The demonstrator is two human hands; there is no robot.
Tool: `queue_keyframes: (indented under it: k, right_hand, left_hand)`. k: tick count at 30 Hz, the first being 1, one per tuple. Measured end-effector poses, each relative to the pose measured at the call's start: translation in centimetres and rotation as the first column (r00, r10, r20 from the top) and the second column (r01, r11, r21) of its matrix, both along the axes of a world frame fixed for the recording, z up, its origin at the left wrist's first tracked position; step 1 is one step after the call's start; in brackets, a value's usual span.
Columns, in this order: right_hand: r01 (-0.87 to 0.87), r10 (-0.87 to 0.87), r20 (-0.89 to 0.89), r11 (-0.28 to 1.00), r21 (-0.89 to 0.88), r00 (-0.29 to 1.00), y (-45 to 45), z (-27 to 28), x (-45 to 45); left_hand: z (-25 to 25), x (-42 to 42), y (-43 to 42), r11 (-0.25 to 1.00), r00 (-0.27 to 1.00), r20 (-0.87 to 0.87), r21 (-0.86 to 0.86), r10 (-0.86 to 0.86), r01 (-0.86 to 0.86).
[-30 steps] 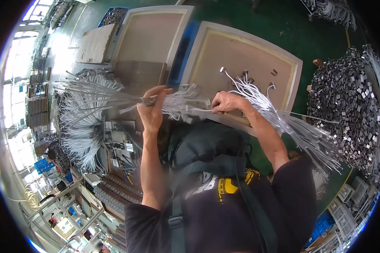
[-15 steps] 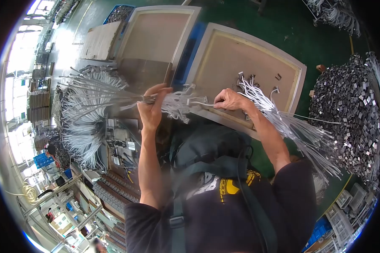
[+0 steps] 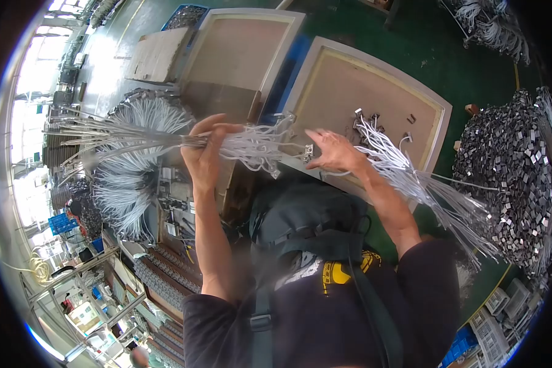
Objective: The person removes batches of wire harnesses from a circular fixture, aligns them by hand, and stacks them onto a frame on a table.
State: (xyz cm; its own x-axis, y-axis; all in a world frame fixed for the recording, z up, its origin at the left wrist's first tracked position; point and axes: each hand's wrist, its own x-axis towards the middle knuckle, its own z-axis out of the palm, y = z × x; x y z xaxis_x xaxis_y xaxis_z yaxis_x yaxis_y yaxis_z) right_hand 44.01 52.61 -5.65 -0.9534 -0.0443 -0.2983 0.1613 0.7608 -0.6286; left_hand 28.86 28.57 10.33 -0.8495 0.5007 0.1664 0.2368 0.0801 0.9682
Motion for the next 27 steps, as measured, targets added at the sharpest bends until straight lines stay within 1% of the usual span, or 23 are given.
queue_keyframes:
  k: [1, 2, 3, 4, 5, 6, 7, 8, 9, 11, 12, 13, 14, 15, 17, 19, 21, 22, 23, 24, 25, 27]
  right_hand:
    - [0.094, -0.104, -0.255, 0.994, -0.053, 0.961, -1.0, 0.4, -0.2]
    - [0.082, -0.093, -0.261, 0.995, -0.050, 0.961, -1.7, 1.0, -1.0]
    - [0.069, -0.135, -0.407, 0.983, -0.171, 0.904, -2.8, 1.9, -1.8]
    - [0.037, -0.193, -0.534, 0.957, -0.288, 0.823, -4.0, 2.7, -3.0]
    - [-0.014, -0.227, -0.616, 0.933, -0.361, 0.754, -5.9, 2.8, -4.6]
    - [-0.069, -0.272, -0.682, 0.901, -0.428, 0.678, -8.2, 2.7, -6.2]
    - [-0.056, -0.339, -0.649, 0.860, -0.508, 0.681, -11.1, 1.8, -7.4]
    - [-0.048, -0.400, -0.616, 0.813, -0.580, 0.678, -13.3, 1.3, -8.4]
    - [-0.058, -0.396, -0.622, 0.813, -0.580, 0.675, -14.4, 1.5, -9.3]
    - [-0.073, -0.398, -0.626, 0.804, -0.590, 0.671, -16.5, 1.7, -10.7]
    - [-0.078, -0.432, -0.638, 0.788, -0.611, 0.638, -17.3, 2.7, -11.3]
    - [-0.095, -0.423, -0.639, 0.783, -0.614, 0.643, -18.1, 3.0, -12.0]
    - [-0.103, -0.423, -0.642, 0.780, -0.617, 0.639, -18.9, 3.2, -12.9]
    - [-0.111, -0.424, -0.647, 0.778, -0.619, 0.634, -19.5, 3.7, -13.8]
    - [-0.139, -0.397, -0.649, 0.777, -0.614, 0.649, -20.8, 4.4, -15.3]
    - [-0.155, -0.395, -0.628, 0.754, -0.639, 0.671, -22.1, 5.0, -16.9]
    - [-0.160, -0.378, -0.628, 0.760, -0.630, 0.680, -23.5, 4.4, -18.4]
    - [-0.125, -0.380, -0.644, 0.793, -0.596, 0.664, -24.4, 3.8, -19.2]
    - [-0.087, -0.380, -0.659, 0.823, -0.561, 0.649, -25.2, 3.0, -19.8]
    - [-0.059, -0.340, -0.631, 0.850, -0.523, 0.698, -26.0, 1.0, -20.4]
    - [-0.053, -0.340, -0.620, 0.849, -0.526, 0.707, -26.7, -0.9, -20.4]
    - [-0.019, -0.180, -0.542, 0.939, -0.342, 0.821, -26.7, -4.0, -20.4]
  left_hand:
    - [0.4, -0.2, -0.1, 1.000, 0.999, -0.035, -0.005, -0.028, 0.027]
    - [0.9, 0.0, 0.0, 1.000, 0.998, -0.068, -0.016, -0.003, 0.002]
    - [1.1, 0.3, -0.3, 1.000, 0.997, -0.072, -0.016, 0.008, -0.009]
    - [1.2, 0.4, -0.5, 0.996, 0.999, 0.025, 0.085, 0.038, -0.040]
    - [1.4, 0.6, -0.4, 0.980, 0.991, 0.125, 0.183, 0.053, -0.076]
    - [1.9, 1.2, 0.5, 0.902, 0.979, 0.200, 0.429, -0.033, -0.057]
    - [2.5, 1.3, 0.2, 0.903, 0.980, 0.198, 0.426, -0.029, -0.060]
    - [3.0, 1.4, -0.1, 0.872, 0.979, 0.195, 0.487, -0.056, -0.047]
    - [3.6, 1.3, -0.4, 0.837, 0.979, 0.189, 0.545, -0.080, -0.037]
    - [5.1, 1.1, -1.5, 0.856, 0.986, 0.162, 0.514, -0.033, -0.055]
    - [5.6, 0.7, -2.3, 0.866, 0.991, 0.122, 0.500, -0.055, -0.014]
    - [6.0, 0.3, -3.1, 0.874, 0.994, 0.083, 0.486, -0.074, 0.025]
    - [6.1, -0.5, -3.9, 0.888, 0.999, 0.043, 0.459, -0.031, 0.008]
    - [6.6, -1.3, -4.4, 0.889, 0.999, 0.038, 0.457, -0.014, -0.005]
    - [7.6, -2.8, -5.6, 0.890, 0.993, 0.092, 0.442, 0.079, -0.112]
    - [7.9, -4.7, -7.5, 0.895, 0.991, 0.101, 0.429, 0.083, -0.119]
    - [7.2, -6.4, -9.4, 0.924, 0.999, 0.043, 0.383, -0.020, 0.002]
    - [6.0, -7.4, -10.9, 0.926, 0.996, 0.088, 0.372, 0.028, -0.059]
    - [4.2, -8.3, -11.6, 0.927, 0.995, 0.096, 0.368, 0.040, -0.073]
    - [2.1, -9.0, -11.8, 0.950, 0.968, 0.084, 0.185, 0.238, -0.249]
    - [-0.2, -9.8, -12.4, 0.911, 0.910, 0.036, -0.002, 0.412, -0.413]
    - [-6.9, -11.2, -15.4, 0.858, 0.862, -0.004, -0.090, 0.507, -0.506]
